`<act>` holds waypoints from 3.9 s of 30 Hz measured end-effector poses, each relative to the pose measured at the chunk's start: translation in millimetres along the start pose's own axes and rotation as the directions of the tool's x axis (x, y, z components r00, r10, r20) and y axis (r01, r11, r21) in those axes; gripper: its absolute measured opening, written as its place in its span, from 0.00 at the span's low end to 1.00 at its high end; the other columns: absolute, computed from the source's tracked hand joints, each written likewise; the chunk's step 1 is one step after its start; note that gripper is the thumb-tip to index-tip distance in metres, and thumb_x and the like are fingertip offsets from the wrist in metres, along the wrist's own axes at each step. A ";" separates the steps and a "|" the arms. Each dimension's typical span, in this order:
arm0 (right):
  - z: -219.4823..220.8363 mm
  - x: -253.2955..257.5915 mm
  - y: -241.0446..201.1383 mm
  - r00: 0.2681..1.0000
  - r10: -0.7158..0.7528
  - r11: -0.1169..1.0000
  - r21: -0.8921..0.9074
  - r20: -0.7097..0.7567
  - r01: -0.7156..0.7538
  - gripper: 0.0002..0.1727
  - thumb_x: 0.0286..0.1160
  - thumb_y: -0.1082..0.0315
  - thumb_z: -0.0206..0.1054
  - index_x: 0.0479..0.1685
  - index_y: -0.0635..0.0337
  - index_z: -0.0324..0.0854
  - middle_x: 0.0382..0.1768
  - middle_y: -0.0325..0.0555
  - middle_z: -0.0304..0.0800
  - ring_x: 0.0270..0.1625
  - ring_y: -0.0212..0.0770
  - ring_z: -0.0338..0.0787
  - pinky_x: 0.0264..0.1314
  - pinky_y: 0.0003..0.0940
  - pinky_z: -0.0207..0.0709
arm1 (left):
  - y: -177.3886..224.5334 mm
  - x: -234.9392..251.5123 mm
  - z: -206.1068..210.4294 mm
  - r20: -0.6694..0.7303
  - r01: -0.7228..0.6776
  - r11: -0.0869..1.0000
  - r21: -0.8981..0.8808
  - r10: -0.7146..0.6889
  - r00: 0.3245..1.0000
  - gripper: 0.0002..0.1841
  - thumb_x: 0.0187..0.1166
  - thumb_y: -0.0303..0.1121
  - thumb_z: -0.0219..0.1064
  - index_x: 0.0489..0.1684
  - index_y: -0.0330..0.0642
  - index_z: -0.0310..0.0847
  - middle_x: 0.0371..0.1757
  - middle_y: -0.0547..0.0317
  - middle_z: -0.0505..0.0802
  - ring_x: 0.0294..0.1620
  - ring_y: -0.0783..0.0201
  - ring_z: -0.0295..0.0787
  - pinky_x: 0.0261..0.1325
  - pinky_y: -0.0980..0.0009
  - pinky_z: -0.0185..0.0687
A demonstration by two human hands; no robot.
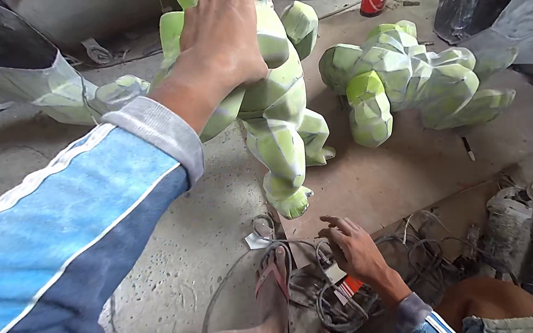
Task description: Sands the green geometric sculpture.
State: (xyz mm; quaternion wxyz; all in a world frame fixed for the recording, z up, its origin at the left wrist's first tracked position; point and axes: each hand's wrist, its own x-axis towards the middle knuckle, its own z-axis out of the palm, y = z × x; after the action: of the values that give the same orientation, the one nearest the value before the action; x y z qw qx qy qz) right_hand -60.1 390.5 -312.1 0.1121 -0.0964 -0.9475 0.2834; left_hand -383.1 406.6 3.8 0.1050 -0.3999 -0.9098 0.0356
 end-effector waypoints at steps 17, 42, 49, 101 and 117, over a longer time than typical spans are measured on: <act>21.1 38.8 -67.4 0.950 0.002 0.960 -0.266 0.312 0.085 0.15 0.81 0.70 0.55 0.60 0.56 0.83 0.92 0.50 0.58 0.66 0.55 0.86 0.51 0.47 0.82 | -10.7 -5.5 5.9 -0.010 -0.003 1.000 0.006 0.003 1.000 0.29 0.64 0.47 0.78 0.50 0.28 0.79 0.52 0.23 0.86 0.60 0.24 0.82 0.55 0.25 0.70; 62.4 51.1 -18.1 1.000 0.006 0.864 0.503 0.026 -0.019 0.14 0.83 0.62 0.57 0.50 0.48 0.91 0.88 0.30 0.68 0.73 0.31 0.82 0.73 0.36 0.78 | -53.8 2.0 20.6 -0.140 -0.176 0.978 -0.110 0.160 0.977 0.47 0.48 0.51 0.82 0.73 0.37 0.69 0.63 0.31 0.85 0.67 0.29 0.81 0.60 0.25 0.70; 80.3 45.3 -14.0 0.997 0.016 0.851 0.522 0.078 -0.054 0.14 0.83 0.61 0.57 0.53 0.48 0.90 0.91 0.29 0.61 0.75 0.30 0.81 0.74 0.35 0.78 | -44.9 1.3 17.9 -0.110 -0.134 0.988 -0.077 0.125 0.986 0.42 0.51 0.54 0.80 0.63 0.32 0.74 0.60 0.27 0.85 0.64 0.27 0.82 0.58 0.24 0.70; 47.7 59.9 -33.4 0.958 0.049 0.477 0.836 0.283 -0.271 0.12 0.78 0.66 0.61 0.44 0.56 0.91 0.84 0.47 0.74 0.86 0.36 0.70 0.85 0.39 0.69 | -14.3 -1.7 7.5 -0.080 -0.136 0.991 0.004 0.136 0.988 0.39 0.57 0.54 0.80 0.59 0.29 0.76 0.59 0.24 0.85 0.65 0.24 0.80 0.61 0.24 0.67; 100.3 78.8 -42.1 0.734 0.604 0.629 0.752 -0.312 -0.198 0.17 0.83 0.66 0.61 0.65 0.47 0.89 0.55 0.35 0.94 0.55 0.30 0.92 0.59 0.35 0.89 | -10.2 -2.3 5.8 -0.073 -0.138 0.990 0.006 0.138 0.988 0.39 0.57 0.53 0.80 0.59 0.28 0.75 0.60 0.22 0.84 0.65 0.22 0.79 0.61 0.23 0.66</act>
State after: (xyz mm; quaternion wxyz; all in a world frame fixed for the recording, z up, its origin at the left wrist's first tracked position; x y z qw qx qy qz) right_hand -167.2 323.6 -357.8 0.3303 -0.3429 -0.6565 0.5851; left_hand -390.3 398.1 -0.6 0.1355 -0.4630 -0.8755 0.0285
